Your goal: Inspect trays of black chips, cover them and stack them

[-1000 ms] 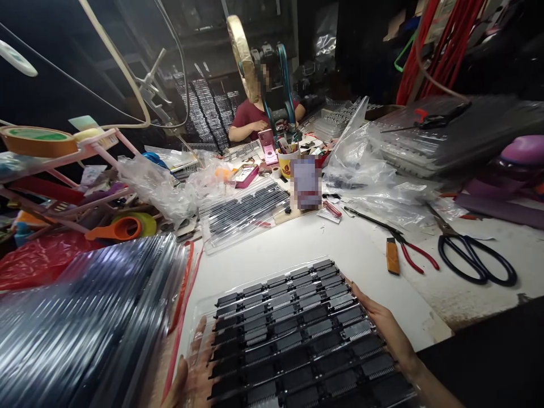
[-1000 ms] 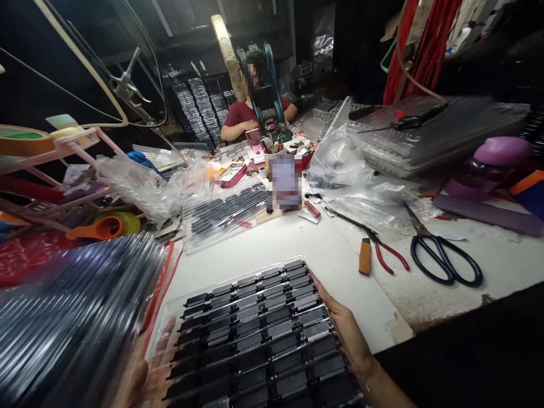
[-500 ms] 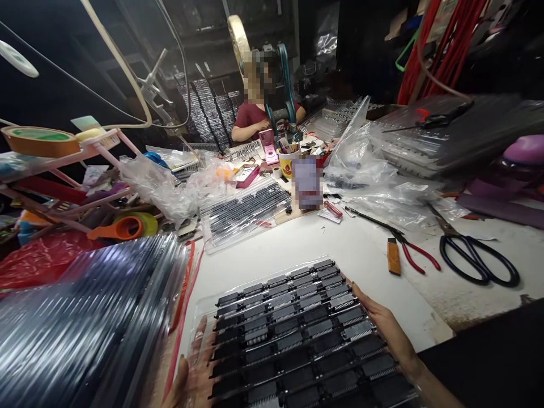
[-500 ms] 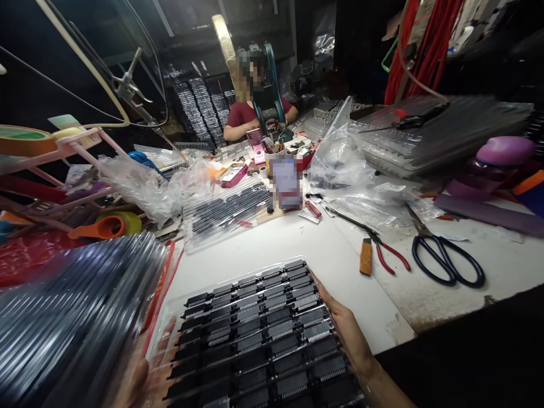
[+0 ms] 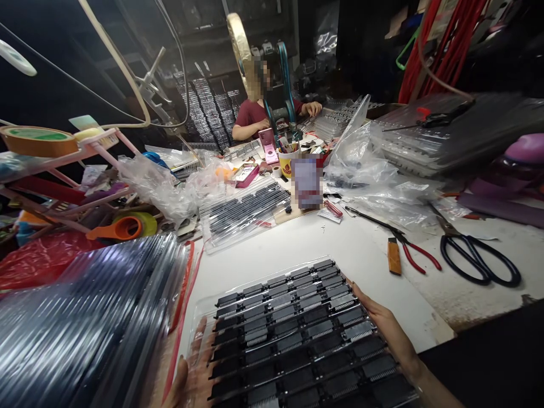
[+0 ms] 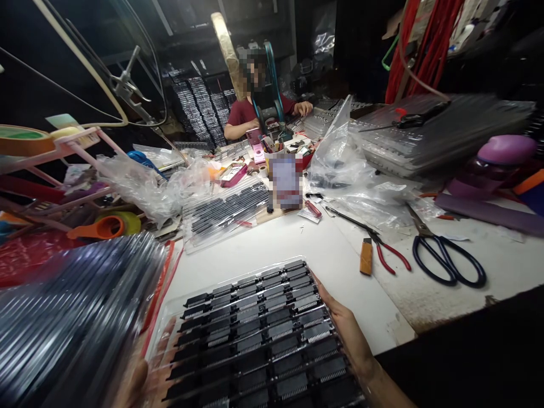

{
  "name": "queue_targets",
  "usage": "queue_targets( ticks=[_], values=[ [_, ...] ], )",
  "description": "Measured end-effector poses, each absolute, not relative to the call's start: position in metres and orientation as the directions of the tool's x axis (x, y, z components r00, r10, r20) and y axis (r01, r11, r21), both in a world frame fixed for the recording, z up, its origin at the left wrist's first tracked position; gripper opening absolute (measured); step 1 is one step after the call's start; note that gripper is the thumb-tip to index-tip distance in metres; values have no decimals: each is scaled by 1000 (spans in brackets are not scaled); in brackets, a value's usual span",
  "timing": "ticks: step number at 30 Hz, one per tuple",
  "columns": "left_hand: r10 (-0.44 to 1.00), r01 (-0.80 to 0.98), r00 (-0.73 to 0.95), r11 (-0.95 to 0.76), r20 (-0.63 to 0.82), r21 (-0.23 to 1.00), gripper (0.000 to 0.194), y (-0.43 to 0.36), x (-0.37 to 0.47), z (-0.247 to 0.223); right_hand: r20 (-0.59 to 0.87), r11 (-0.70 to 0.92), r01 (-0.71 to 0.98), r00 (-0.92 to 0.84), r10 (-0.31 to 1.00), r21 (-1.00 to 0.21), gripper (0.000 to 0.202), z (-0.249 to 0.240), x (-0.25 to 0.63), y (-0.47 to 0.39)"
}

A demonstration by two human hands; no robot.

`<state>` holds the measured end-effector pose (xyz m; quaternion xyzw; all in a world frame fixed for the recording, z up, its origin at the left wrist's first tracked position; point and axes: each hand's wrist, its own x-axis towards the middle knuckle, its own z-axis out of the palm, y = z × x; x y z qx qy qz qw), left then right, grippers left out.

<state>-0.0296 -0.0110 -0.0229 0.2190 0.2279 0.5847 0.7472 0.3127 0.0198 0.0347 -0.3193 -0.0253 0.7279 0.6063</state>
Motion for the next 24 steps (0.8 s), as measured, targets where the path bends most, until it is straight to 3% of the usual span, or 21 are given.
queue_targets(
  ticks=[5, 13, 20, 24],
  values=[
    [978, -767, 181, 209, -108, 607, 51, -10, -30, -25, -438, -299, -866, -106, 892, -400, 18, 41, 307, 21],
    [977, -771, 176, 213, -121, 600, 50, -10, -30, -24, -432, -298, -848, -92, 897, -439, 20, 26, 310, 17],
    [974, -796, 199, 224, -106, 563, 50, -13, -22, -14, -534, -403, -780, -106, 839, -479, 27, 9, 319, 16],
    [965, -782, 166, 253, -200, 569, 48, -15, -17, 5, -553, -403, -755, -64, 831, -518, 30, 9, 319, 16]
  ],
)
